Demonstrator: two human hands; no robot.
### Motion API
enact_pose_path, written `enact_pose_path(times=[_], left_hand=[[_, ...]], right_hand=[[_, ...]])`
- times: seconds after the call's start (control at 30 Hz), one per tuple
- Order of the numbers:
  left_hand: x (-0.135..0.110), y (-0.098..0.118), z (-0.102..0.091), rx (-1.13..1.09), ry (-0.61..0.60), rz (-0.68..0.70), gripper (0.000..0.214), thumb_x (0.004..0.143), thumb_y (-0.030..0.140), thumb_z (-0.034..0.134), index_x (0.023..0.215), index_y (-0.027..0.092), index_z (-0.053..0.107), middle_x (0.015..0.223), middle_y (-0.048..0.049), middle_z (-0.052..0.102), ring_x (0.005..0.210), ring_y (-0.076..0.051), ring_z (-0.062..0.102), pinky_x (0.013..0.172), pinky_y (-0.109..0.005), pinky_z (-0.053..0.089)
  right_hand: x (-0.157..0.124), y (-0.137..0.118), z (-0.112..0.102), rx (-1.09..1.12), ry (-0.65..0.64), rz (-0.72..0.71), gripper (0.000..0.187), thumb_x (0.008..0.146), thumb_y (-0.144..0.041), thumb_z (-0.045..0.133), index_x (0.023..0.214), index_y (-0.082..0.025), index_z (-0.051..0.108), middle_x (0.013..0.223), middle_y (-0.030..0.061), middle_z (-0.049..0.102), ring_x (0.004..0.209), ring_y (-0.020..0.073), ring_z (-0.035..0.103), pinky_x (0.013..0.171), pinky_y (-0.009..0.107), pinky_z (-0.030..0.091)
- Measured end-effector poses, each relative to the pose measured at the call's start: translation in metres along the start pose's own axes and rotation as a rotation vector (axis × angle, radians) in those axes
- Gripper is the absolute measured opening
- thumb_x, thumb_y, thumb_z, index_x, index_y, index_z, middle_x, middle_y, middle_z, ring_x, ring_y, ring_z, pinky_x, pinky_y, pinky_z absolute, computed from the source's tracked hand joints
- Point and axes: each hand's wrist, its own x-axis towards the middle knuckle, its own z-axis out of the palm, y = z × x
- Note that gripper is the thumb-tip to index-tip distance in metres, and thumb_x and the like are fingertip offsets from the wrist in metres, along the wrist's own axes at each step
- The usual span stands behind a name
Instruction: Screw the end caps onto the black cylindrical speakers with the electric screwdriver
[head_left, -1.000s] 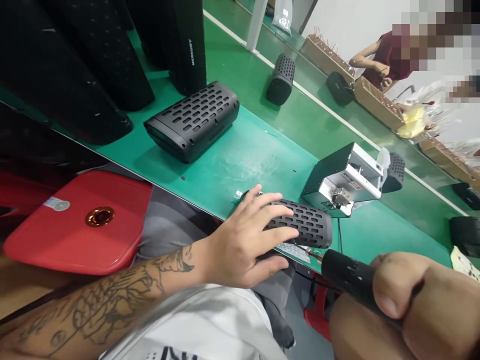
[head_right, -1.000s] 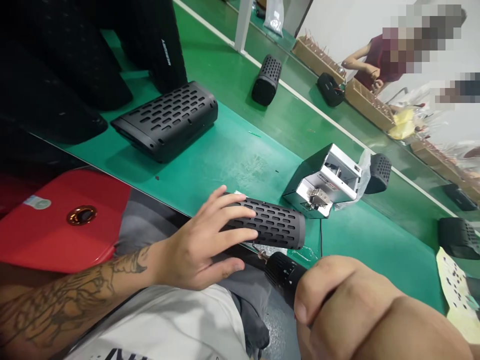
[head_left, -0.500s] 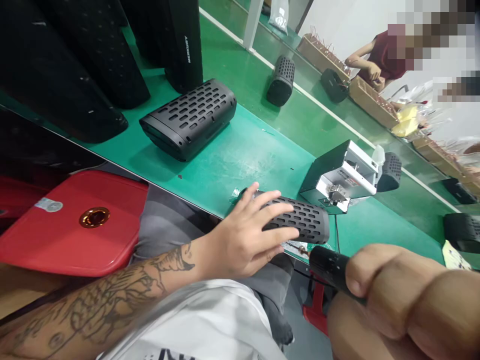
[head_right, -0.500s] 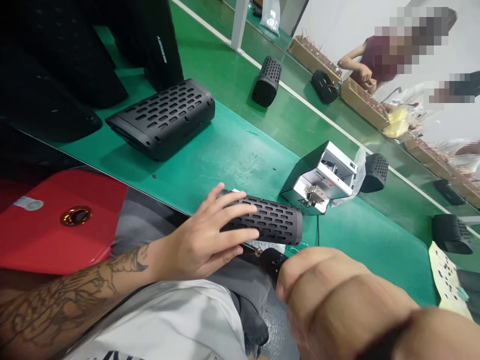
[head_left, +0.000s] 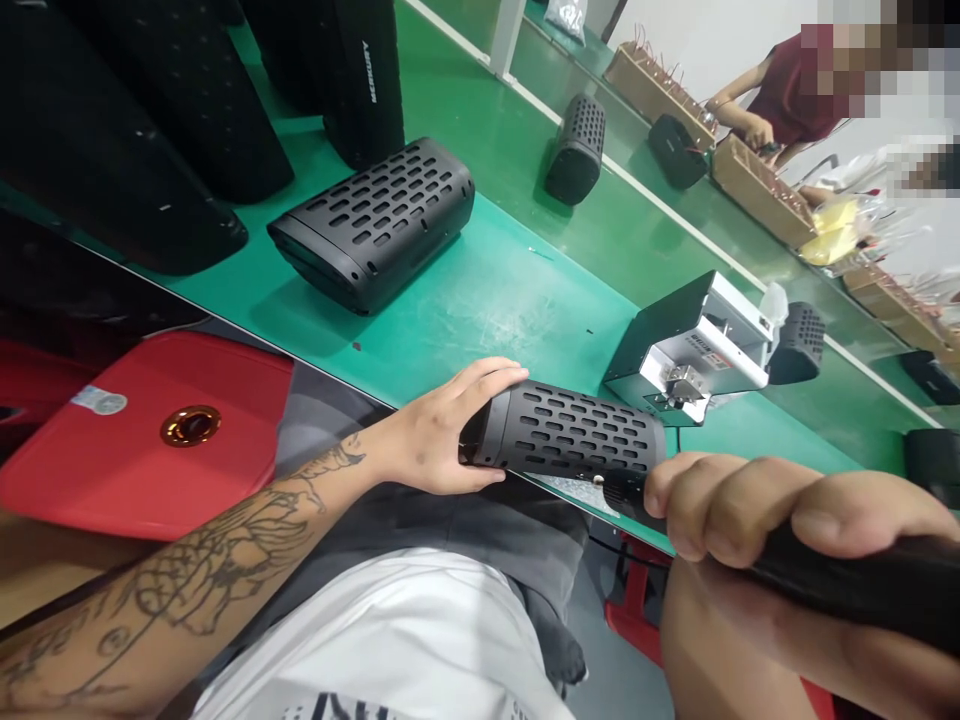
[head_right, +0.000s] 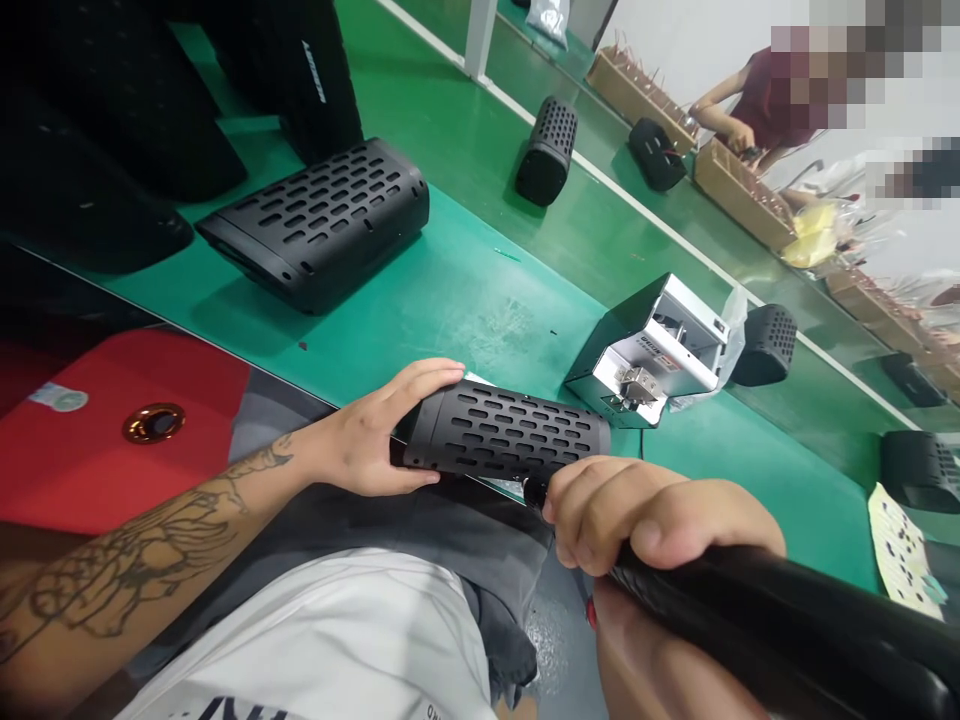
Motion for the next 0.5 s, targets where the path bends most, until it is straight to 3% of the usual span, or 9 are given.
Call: enact_pose_path(times=[0.2,0.33,0.5], left_hand=[[0.001,-0.006,0.003,-0.037,0.030,0.034,0.121,0.090,0.034,0.101,0.192,0.031,0.035,0.178,-0.0247,0.057,0.167,-0.052,0.062,0.138,-0.073,0.062],[0.002,-0.006,0.003,-0.015,0.023,0.026,0.119,0.092,0.036,0.100,0.191,0.029,0.035,0.177,-0.0253,0.057,0.168,-0.052,0.062,0.138,-0.072,0.062],[0.002,-0.006,0.002,0.005,0.020,0.031,0.120,0.091,0.037,0.100,0.191,0.029,0.033,0.176,-0.0263,0.059,0.166,-0.052,0.064,0.135,-0.072,0.064]], right_hand=[[-0.006,-0.003,0.029,0.037,0.110,0.042,0.031,0.101,-0.024,0.092,0.094,-0.029,0.062,0.065,-0.0074,0.061,0.051,0.0159,0.054,0.064,0.042,0.060],[-0.019,-0.004,0.026,0.058,0.127,0.104,0.040,0.107,-0.036,0.090,0.087,-0.028,0.057,0.065,-0.0044,0.060,0.055,0.0168,0.055,0.066,0.043,0.061],[-0.019,-0.001,0.008,-0.050,0.137,0.115,0.054,0.084,-0.051,0.110,0.082,-0.030,0.060,0.072,-0.0008,0.058,0.061,0.0242,0.063,0.058,0.047,0.063]])
